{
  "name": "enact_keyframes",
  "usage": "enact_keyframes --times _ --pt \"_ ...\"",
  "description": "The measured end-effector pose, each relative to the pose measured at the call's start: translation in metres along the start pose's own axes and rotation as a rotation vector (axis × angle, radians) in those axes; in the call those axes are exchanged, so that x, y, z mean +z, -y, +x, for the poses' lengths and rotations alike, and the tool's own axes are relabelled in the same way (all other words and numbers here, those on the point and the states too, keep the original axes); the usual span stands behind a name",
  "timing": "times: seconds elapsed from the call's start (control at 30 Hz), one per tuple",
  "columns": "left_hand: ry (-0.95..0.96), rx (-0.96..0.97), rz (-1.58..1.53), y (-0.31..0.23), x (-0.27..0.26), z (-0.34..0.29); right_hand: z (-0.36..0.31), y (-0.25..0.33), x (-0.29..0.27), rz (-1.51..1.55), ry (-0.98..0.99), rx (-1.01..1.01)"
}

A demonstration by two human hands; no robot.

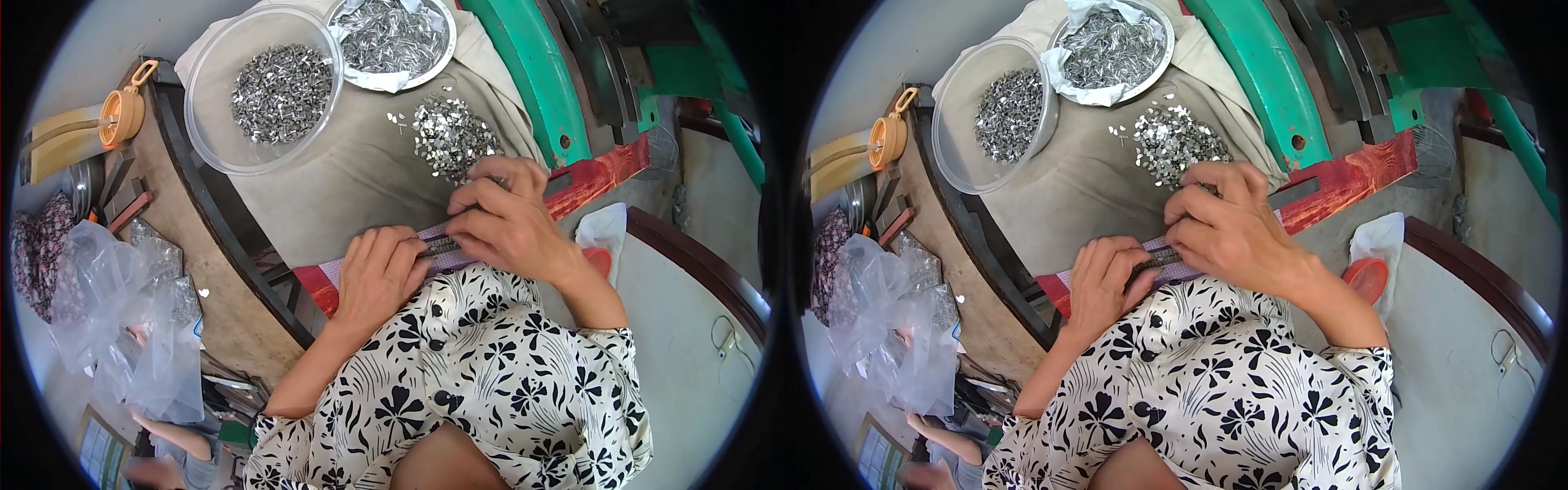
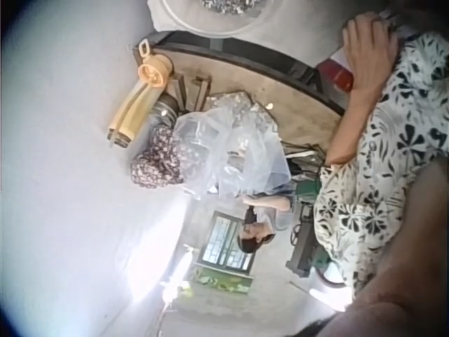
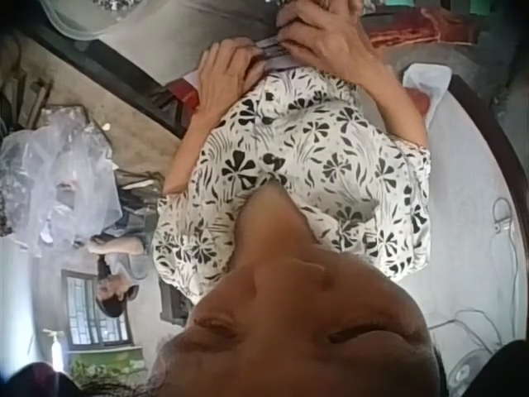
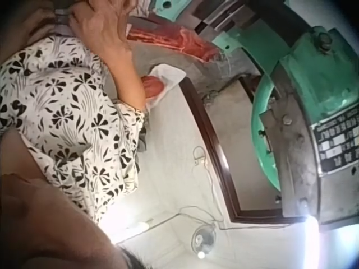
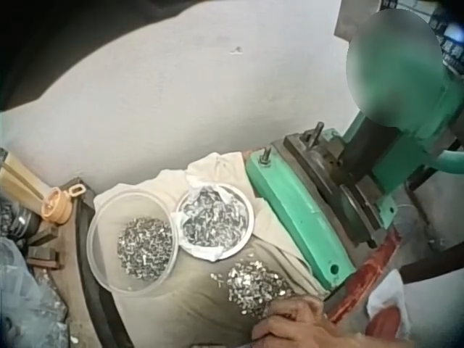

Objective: Manually placing small metal components into a jig for assembly or processing at a machine.

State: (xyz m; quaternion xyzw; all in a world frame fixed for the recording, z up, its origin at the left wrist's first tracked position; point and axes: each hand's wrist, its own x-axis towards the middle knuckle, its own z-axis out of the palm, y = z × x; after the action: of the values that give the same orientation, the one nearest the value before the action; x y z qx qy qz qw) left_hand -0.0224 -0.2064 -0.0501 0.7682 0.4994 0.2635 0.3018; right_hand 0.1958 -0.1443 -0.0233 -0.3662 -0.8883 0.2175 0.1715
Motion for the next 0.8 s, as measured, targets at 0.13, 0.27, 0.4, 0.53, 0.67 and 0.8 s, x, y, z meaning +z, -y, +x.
enact_keyframes --times 0.13,0.27,0.4,0.53,0.67,0.8 --pt "0.003 0.038 0.018 0.000 0.003 0.004 -0.015 0.016 0.012 -0.029 -0.050 0.057" --pt "0.016 0.041 0.022 0.000 0.005 0.007 -0.023 0.015 0.015 -0.025 -0.045 0.138" --pt "0.001 0.042 0.045 0.000 0.007 0.006 -0.007 -0.001 0.007 -0.071 -0.185 0.180" --pt "0.015 0.021 0.059 -0.003 0.008 0.007 0.017 -0.017 0.008 -0.126 -0.217 0.137" --pt "0.002 0.049 0.053 -0.002 0.007 0.005 0.035 -0.016 0.012 -0.168 -0.151 0.070" --pt "-0.010 0.020 0.021 -0.002 0.006 0.004 0.038 -0.014 0.011 -0.128 -0.147 0.075"
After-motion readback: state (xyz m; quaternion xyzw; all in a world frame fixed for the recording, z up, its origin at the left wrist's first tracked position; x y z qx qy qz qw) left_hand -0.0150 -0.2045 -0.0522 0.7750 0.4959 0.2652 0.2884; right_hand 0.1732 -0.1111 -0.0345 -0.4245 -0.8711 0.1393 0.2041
